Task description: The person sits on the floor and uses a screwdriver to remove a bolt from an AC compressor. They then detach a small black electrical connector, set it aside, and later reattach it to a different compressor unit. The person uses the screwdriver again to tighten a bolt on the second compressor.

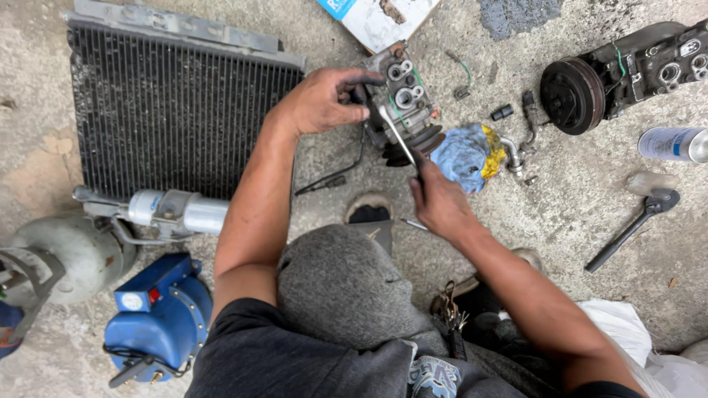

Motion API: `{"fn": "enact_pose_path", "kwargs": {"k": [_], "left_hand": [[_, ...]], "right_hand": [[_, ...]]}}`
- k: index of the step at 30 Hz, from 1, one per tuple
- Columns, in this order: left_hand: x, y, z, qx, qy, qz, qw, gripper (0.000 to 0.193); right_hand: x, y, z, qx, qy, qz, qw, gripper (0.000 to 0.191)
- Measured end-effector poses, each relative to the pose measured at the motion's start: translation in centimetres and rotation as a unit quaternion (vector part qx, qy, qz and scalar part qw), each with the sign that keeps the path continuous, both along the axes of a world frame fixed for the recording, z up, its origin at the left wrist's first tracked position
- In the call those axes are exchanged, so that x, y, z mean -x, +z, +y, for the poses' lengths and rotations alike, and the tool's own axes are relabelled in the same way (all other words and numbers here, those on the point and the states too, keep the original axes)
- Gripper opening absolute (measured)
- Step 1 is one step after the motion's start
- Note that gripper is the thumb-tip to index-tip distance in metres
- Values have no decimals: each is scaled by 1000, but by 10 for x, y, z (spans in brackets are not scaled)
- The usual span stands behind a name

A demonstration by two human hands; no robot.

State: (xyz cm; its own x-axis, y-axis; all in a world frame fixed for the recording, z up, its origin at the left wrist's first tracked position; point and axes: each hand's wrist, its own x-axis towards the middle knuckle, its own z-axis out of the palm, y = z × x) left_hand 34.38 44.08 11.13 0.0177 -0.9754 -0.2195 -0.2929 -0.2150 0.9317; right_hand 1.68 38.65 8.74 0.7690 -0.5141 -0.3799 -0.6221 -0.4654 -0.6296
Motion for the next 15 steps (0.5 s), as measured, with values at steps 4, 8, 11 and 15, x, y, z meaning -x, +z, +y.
{"fn": "enact_pose_path", "kwargs": {"k": [4, 8, 11, 15], "left_hand": [[-1, -1, 1, -13, 6, 26, 1000, 66], [-5, -4, 1, -54, -9, -29, 998, 67], [0, -5, -2, 29, -12, -40, 999, 64], [7, 2, -8, -12, 8, 21, 1000, 62]], "right_hand": [[80, -3, -35, 13, 2, 179, 984, 34], [121, 2, -68, 131, 76, 242, 958, 34], [93, 19, -63, 194, 67, 46, 978, 35], [-17, 34, -49, 76, -92, -102, 988, 26]]}}
